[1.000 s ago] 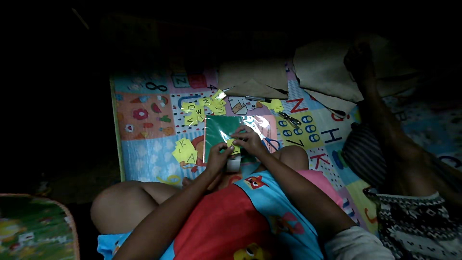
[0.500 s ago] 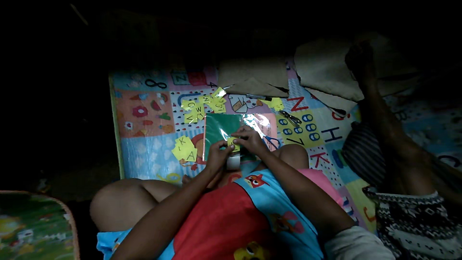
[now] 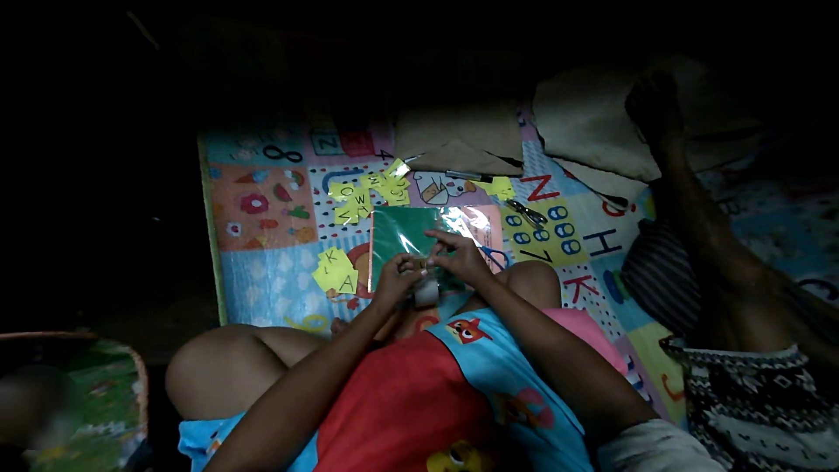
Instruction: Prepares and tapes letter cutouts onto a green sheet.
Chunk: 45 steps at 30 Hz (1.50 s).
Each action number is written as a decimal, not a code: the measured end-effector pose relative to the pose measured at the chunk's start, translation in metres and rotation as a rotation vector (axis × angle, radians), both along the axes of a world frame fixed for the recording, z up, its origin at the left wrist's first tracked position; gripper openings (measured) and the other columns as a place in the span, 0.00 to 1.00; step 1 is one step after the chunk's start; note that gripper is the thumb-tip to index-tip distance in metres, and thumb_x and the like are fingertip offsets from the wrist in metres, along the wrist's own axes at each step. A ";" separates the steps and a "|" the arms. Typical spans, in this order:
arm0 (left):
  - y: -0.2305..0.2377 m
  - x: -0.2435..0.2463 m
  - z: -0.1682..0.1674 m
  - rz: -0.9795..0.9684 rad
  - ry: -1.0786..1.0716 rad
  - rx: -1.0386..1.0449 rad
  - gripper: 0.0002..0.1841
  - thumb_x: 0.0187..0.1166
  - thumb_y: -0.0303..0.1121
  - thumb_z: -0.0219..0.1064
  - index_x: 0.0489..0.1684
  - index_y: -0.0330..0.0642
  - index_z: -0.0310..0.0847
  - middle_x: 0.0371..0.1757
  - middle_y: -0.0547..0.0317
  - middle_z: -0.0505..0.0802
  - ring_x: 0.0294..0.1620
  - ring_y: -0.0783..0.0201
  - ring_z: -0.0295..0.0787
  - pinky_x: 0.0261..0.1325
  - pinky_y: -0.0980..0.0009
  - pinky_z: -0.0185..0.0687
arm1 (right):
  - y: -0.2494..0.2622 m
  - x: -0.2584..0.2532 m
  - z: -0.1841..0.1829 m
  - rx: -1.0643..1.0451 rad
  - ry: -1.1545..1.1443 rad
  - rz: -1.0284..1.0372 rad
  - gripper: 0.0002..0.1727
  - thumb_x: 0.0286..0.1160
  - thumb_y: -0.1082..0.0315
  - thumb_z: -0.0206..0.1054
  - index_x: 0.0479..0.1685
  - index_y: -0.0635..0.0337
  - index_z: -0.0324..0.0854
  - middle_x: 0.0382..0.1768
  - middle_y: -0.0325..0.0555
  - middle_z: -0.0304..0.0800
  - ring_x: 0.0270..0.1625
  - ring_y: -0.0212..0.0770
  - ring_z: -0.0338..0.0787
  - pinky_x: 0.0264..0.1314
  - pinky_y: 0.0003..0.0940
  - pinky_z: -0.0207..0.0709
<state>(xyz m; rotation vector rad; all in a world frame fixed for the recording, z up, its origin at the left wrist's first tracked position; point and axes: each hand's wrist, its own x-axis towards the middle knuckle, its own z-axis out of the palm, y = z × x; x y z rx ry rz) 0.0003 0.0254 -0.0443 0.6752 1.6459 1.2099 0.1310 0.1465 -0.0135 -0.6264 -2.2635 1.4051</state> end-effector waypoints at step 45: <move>-0.011 -0.007 0.099 0.201 0.518 0.931 0.06 0.72 0.23 0.70 0.33 0.48 0.87 0.45 0.76 0.90 0.54 0.82 0.84 0.59 0.81 0.81 | -0.022 -0.009 0.083 0.170 0.666 -0.044 0.09 0.60 0.81 0.76 0.25 0.66 0.79 0.34 0.44 0.90 0.39 0.24 0.88 0.44 0.18 0.82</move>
